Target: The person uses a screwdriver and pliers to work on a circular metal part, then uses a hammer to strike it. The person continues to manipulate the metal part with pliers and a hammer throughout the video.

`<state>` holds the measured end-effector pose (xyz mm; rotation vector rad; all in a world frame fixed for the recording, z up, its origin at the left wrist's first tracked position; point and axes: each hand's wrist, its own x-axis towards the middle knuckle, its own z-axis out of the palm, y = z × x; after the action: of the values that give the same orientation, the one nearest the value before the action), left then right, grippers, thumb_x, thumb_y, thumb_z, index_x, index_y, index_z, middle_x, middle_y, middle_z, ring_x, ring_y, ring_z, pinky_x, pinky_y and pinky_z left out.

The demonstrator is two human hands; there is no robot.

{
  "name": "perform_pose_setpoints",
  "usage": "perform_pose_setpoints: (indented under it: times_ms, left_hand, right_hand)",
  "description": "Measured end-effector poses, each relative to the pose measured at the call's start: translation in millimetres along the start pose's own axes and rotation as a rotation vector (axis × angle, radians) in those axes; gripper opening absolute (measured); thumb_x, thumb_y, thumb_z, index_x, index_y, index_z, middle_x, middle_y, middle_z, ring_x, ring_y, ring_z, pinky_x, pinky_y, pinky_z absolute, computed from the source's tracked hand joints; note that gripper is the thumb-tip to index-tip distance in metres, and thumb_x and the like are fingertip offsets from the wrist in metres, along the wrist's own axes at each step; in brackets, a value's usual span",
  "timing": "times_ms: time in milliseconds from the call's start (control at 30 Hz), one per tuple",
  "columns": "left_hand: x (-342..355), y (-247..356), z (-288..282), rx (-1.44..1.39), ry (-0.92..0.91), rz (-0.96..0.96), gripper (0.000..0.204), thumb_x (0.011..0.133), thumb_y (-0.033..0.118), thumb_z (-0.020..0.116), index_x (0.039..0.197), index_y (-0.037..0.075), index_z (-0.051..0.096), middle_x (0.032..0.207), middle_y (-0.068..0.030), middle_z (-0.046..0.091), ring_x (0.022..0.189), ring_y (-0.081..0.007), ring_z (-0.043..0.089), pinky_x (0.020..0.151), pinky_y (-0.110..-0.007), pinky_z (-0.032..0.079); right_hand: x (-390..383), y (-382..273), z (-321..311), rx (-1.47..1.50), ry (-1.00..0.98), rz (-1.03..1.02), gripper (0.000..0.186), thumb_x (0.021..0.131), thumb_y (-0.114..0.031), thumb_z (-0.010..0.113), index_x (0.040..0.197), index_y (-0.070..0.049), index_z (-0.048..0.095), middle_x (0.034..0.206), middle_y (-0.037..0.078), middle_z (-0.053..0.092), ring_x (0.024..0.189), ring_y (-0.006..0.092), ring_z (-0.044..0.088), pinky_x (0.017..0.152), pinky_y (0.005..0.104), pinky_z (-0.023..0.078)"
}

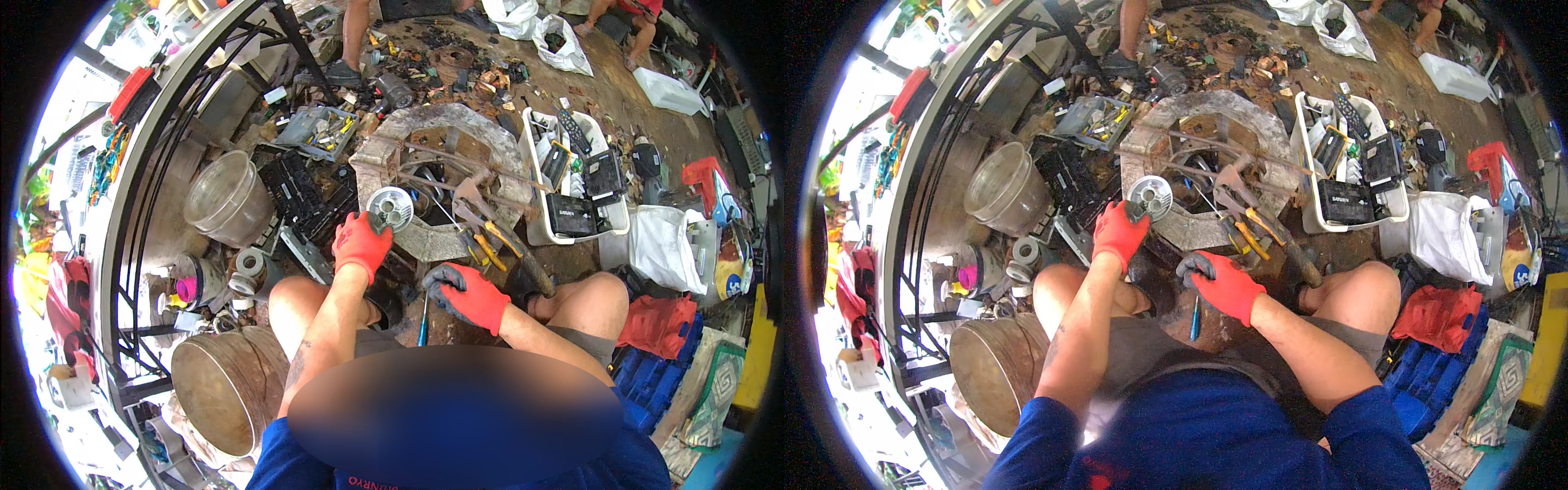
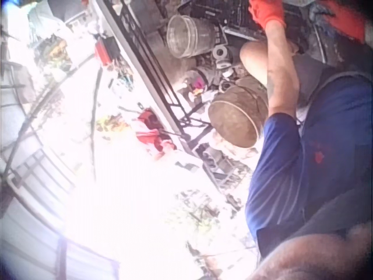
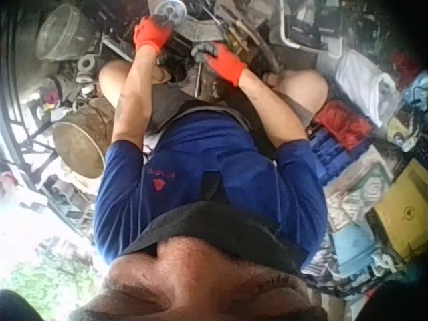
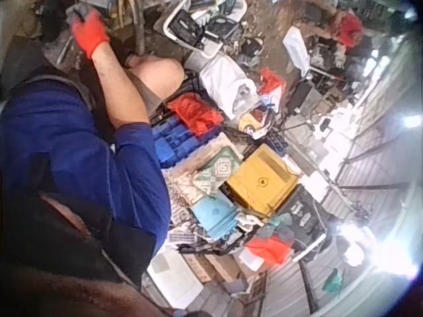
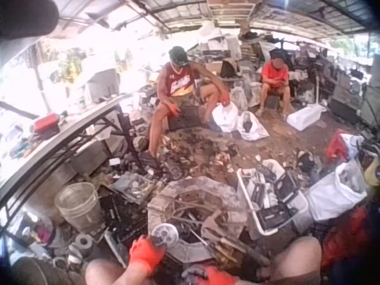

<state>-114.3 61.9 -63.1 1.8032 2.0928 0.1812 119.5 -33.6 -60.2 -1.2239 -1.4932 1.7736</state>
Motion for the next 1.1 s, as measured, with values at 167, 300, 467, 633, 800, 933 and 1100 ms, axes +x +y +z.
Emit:
perform_pose_setpoints:
  times_ms: [167, 300, 467, 633, 800, 933, 1100]
  left_hand:
    - [-9.9, -1.5, 5.1, -0.068, 0.012, -0.040, 0.056, 0.079, 0.039, 0.073, 0.123, 0.006, 0.064, 0.131, -0.0193, 0.059, 0.126, -0.0439, 0.052, 0.107, -0.049, 0.043]
    - [-14.8, -8.7, 19.1, -0.099, 0.177, 0.050, 0.058, 0.078, 0.038, 0.076, 0.123, 0.004, 0.061, 0.126, -0.0221, 0.061, 0.123, -0.0416, 0.053, 0.105, -0.048, 0.043]
    - [-18.2, -2.4, 16.3, -0.227, 0.116, -0.001, 0.067, 0.075, 0.035, 0.081, 0.130, 0.005, 0.058, 0.131, -0.0212, 0.058, 0.124, -0.0431, 0.052, 0.109, -0.048, 0.040]
    - [-12.2, -10.7, 30.1, -0.463, 0.328, 0.043, 0.063, 0.074, 0.020, 0.085, 0.129, 0.004, 0.058, 0.123, -0.0166, 0.066, 0.117, -0.0324, 0.062, 0.101, -0.040, 0.047]
    - [4.6, -32.2, 44.6, -0.715, 0.117, 0.038, 0.071, 0.071, 0.026, 0.085, 0.134, 0.007, 0.058, 0.124, -0.0182, 0.064, 0.117, -0.0341, 0.062, 0.100, -0.041, 0.049]
    - [4.2, -30.5, 48.7, -0.671, 0.116, -0.020, 0.067, 0.072, 0.027, 0.084, 0.132, 0.008, 0.059, 0.126, -0.0184, 0.065, 0.118, -0.0346, 0.061, 0.100, -0.042, 0.048]
    - [2.5, -34.5, 59.0, -0.618, 0.077, -0.023, 0.073, 0.076, 0.041, 0.079, 0.137, 0.008, 0.056, 0.134, -0.0216, 0.059, 0.128, -0.0386, 0.053, 0.109, -0.044, 0.041]
  right_hand:
    - [-1.2, 6.5, -2.3, 0.038, 0.019, -0.046, 0.019, 0.095, -0.002, 0.054, 0.111, -0.001, 0.064, 0.099, 0.007, 0.072, 0.092, 0.0122, 0.065, 0.085, 0.0302, 0.052]
    - [-4.8, 0.7, -2.4, 0.083, 0.035, 0.023, 0.019, 0.095, -0.001, 0.055, 0.111, -0.002, 0.064, 0.100, 0.007, 0.072, 0.092, 0.0116, 0.065, 0.085, 0.0300, 0.052]
    - [-6.7, 9.2, -4.5, 0.040, 0.072, -0.005, 0.018, 0.094, -0.001, 0.056, 0.110, -0.002, 0.065, 0.099, 0.006, 0.072, 0.091, 0.0111, 0.065, 0.085, 0.0306, 0.053]
    - [-3.1, 21.5, -11.7, -0.137, 0.143, -0.059, 0.020, 0.092, -0.004, 0.060, 0.112, -0.003, 0.065, 0.099, 0.013, 0.071, 0.090, 0.0189, 0.067, 0.084, 0.0324, 0.053]
    - [11.2, -19.3, -3.9, -0.377, 0.378, -0.228, 0.027, 0.089, -0.014, 0.065, 0.115, -0.004, 0.065, 0.103, 0.019, 0.070, 0.095, 0.0330, 0.069, 0.085, 0.0381, 0.054]
    - [72.4, -57.2, 12.8, -0.785, 0.520, -0.286, 0.039, 0.088, -0.026, 0.069, 0.123, -0.009, 0.065, 0.113, 0.020, 0.068, 0.109, 0.0378, 0.065, 0.095, 0.0456, 0.051]
    - [147.5, -65.8, 21.3, -1.321, 0.078, -0.192, 0.040, 0.086, -0.026, 0.066, 0.124, -0.013, 0.062, 0.120, 0.016, 0.066, 0.111, 0.0344, 0.065, 0.091, 0.0451, 0.054]
